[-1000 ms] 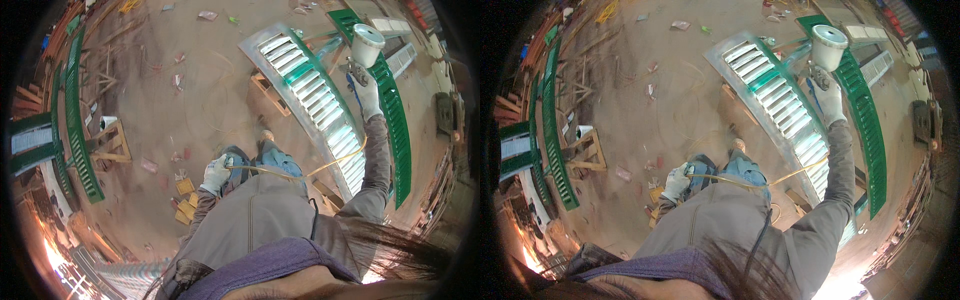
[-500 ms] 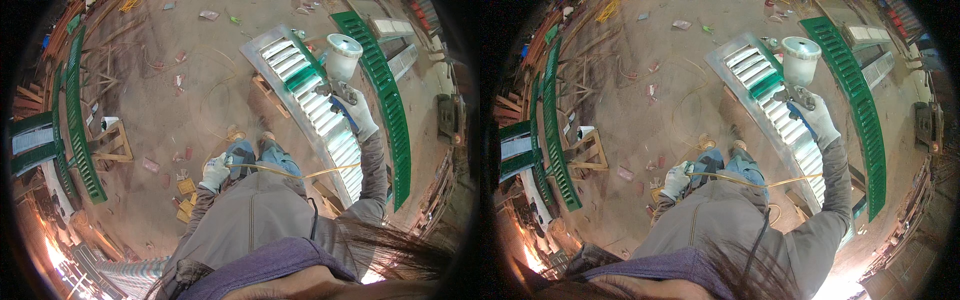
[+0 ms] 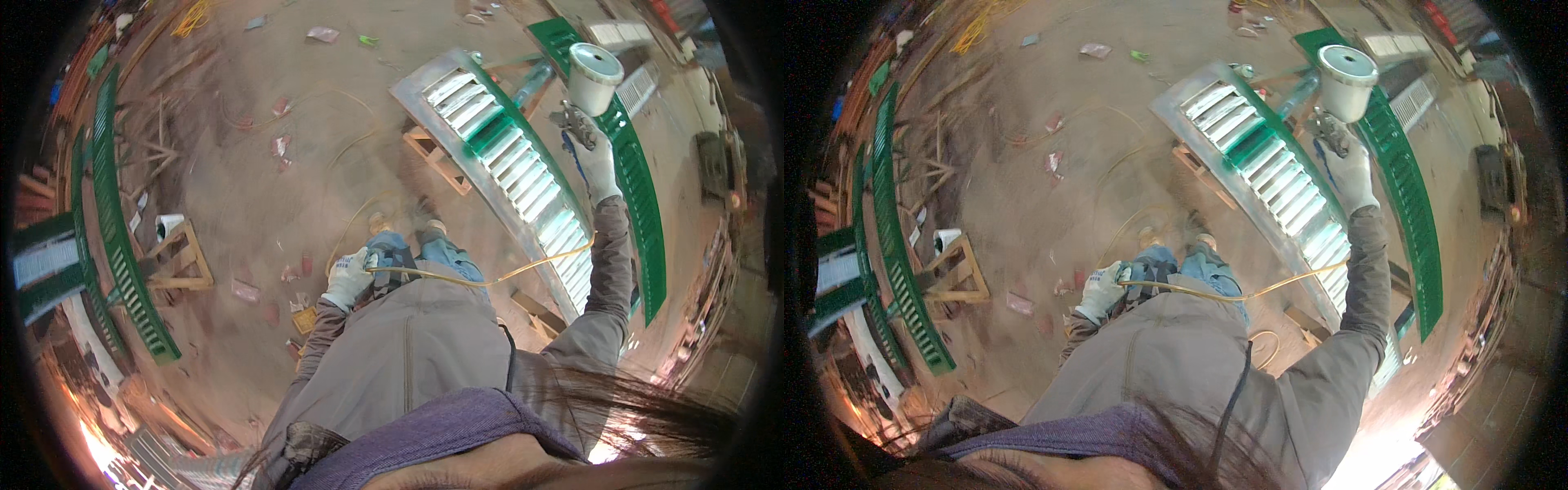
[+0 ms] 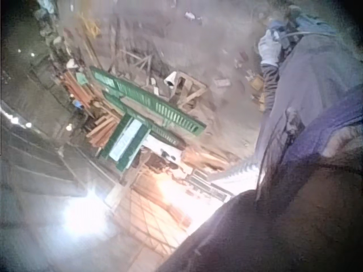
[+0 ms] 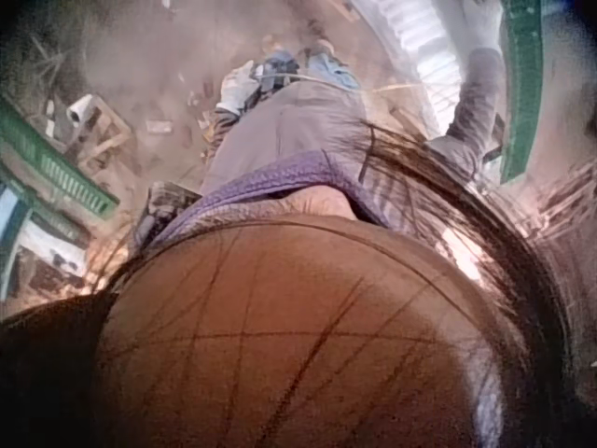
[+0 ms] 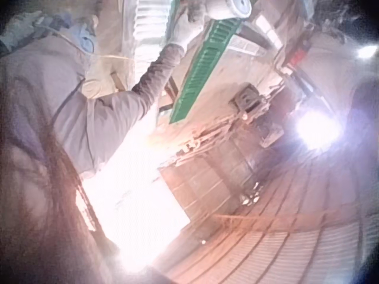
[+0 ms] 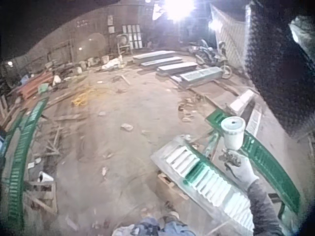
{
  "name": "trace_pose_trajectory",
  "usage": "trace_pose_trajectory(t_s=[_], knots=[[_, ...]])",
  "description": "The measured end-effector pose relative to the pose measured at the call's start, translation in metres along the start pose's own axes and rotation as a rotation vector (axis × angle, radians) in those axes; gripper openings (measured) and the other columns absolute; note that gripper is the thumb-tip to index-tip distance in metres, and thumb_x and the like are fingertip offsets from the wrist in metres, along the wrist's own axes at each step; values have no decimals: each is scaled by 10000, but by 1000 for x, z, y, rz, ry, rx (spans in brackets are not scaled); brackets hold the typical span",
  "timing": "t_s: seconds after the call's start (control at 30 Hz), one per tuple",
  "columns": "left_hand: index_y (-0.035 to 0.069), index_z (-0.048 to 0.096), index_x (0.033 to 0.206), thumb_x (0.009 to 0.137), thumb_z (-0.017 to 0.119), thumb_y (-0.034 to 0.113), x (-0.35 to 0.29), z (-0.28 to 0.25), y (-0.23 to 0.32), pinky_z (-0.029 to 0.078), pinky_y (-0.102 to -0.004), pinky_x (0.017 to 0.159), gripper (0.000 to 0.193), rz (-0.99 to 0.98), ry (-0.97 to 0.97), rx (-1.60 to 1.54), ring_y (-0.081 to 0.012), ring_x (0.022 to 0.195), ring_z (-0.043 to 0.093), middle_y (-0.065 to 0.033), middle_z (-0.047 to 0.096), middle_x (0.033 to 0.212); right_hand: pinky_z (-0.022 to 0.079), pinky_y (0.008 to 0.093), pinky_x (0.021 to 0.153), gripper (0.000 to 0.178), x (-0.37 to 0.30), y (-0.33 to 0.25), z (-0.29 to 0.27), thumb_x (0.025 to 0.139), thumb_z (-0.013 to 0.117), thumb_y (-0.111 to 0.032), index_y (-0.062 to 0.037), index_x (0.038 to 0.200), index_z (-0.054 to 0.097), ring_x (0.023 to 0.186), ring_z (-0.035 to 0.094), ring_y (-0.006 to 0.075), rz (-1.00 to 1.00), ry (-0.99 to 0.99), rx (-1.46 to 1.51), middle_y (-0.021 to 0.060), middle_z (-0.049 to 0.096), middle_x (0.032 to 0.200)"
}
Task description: The person uses a spray gun to apply green paint to a metal grate, moving the gun in steady strokes along the surface. The person refills the spray gun from a paint can and continues painting the grate.
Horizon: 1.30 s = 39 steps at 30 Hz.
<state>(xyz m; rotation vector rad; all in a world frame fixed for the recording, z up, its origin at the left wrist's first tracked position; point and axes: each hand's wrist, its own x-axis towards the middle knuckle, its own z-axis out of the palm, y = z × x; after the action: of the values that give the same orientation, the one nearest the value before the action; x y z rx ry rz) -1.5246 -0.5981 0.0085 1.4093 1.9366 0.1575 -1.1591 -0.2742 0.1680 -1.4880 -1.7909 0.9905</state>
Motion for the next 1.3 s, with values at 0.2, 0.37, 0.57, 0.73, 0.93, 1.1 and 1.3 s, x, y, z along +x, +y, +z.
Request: trace_pose_trajectory(t_s=[0.2,0.37,0.57,0.73,0.93,1.1,1.3], knots=[[125,651,1113,853,625,284,23,7,1,510,-491,765,306,248,-110,-8,-385,881,650,-177,689,937,523,296,859,342,-76,12,6,922,622,-82,-11,1256,601,998,640,147,41,-104,185,88,672,1178],[107,663,1074,872,630,333,48,26,21,509,-482,759,305,444,-425,-25,-387,891,647,-186,686,934,495,360,893,536,-198,19,8,861,721,-296,-62,1316,558,1027,653,303,218,113,0,184,675,1134],[46,661,1089,883,630,362,41,69,106,511,-461,775,379,619,-637,201,-379,920,649,-203,683,947,466,352,958,495,-378,22,-31,852,685,-138,-53,1320,547,1116,619,257,374,360,120,150,646,1214],[32,657,1085,894,618,343,7,162,181,505,-460,787,367,765,-644,290,-380,948,638,-212,675,964,465,305,985,496,-526,77,-60,838,671,-4,24,1310,520,1139,609,183,405,666,278,123,636,1255],[108,674,1084,877,626,337,-57,271,290,516,-437,808,313,841,-887,330,-361,948,644,-175,687,966,469,287,983,520,-661,142,-132,855,681,-7,16,1344,506,1146,587,142,629,913,769,84,630,1263],[147,678,1081,840,650,317,-92,325,358,518,-410,825,296,767,-972,447,-304,990,654,-125,694,1029,462,266,981,517,-731,183,-223,872,657,10,19,1362,490,1143,574,121,767,913,415,76,625,1270],[122,671,1090,826,653,319,-130,413,440,510,-405,835,330,815,-985,507,-315,992,652,-146,689,1038,483,249,917,487,-761,228,-350,903,591,43,6,1377,485,1066,579,108,743,908,201,72,637,1220]])
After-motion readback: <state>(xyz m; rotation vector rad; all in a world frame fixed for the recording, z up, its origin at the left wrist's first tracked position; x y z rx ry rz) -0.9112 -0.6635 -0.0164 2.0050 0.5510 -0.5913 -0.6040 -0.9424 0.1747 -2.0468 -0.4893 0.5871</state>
